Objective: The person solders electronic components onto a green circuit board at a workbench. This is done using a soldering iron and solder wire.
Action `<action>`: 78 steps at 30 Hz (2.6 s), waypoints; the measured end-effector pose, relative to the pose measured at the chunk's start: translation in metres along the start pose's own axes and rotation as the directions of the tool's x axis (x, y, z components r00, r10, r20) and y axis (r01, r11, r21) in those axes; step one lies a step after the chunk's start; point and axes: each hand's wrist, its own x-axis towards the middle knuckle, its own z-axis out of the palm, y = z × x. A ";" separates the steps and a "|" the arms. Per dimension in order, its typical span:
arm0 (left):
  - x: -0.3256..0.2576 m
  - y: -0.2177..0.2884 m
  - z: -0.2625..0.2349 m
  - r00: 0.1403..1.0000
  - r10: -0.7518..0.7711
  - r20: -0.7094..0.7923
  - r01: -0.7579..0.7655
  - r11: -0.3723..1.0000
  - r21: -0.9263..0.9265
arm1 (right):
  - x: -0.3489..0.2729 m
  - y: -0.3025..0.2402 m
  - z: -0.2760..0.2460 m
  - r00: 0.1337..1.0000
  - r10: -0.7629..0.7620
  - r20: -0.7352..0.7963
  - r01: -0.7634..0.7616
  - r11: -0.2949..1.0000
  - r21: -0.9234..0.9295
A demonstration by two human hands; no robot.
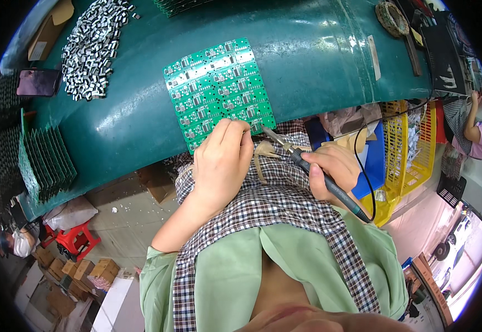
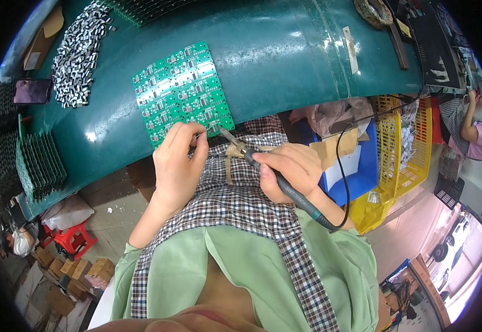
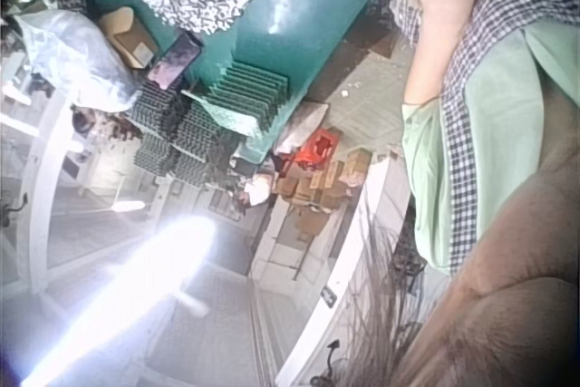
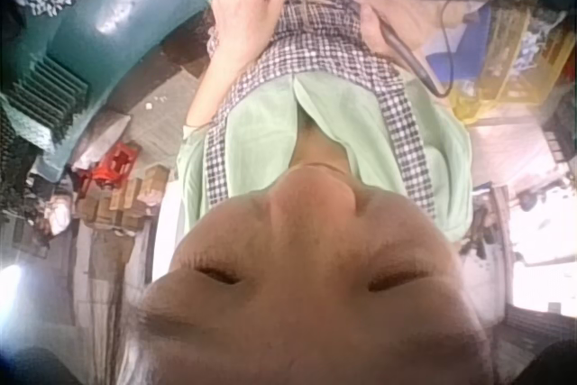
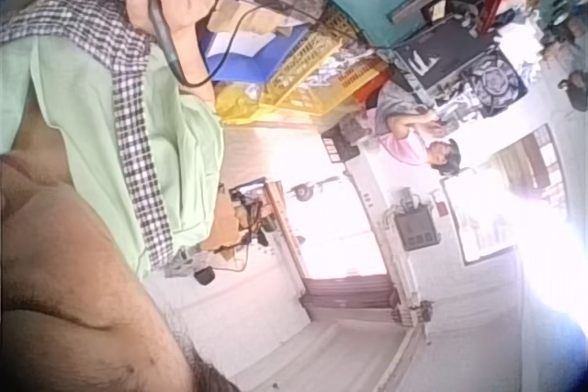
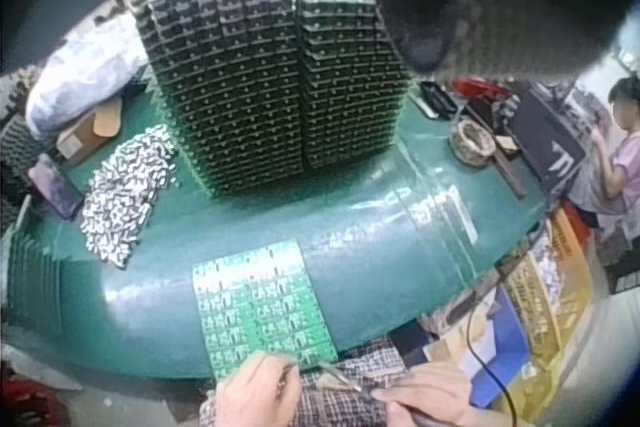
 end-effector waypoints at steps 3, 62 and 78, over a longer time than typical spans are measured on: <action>0.000 0.001 0.001 1.000 -0.001 -0.001 0.001 1.000 0.000 | 0.000 0.001 0.001 1.000 -0.001 0.004 0.001 1.000 -0.007; 0.062 -0.063 -0.049 0.923 -0.024 -0.383 0.093 0.983 0.161 | 0.094 -0.005 0.047 0.930 0.336 0.151 -0.347 0.937 0.048; 0.066 -0.068 -0.037 0.930 -0.143 -0.339 0.154 0.988 0.006 | 0.104 0.008 0.065 0.966 0.200 0.165 -0.195 0.980 -0.044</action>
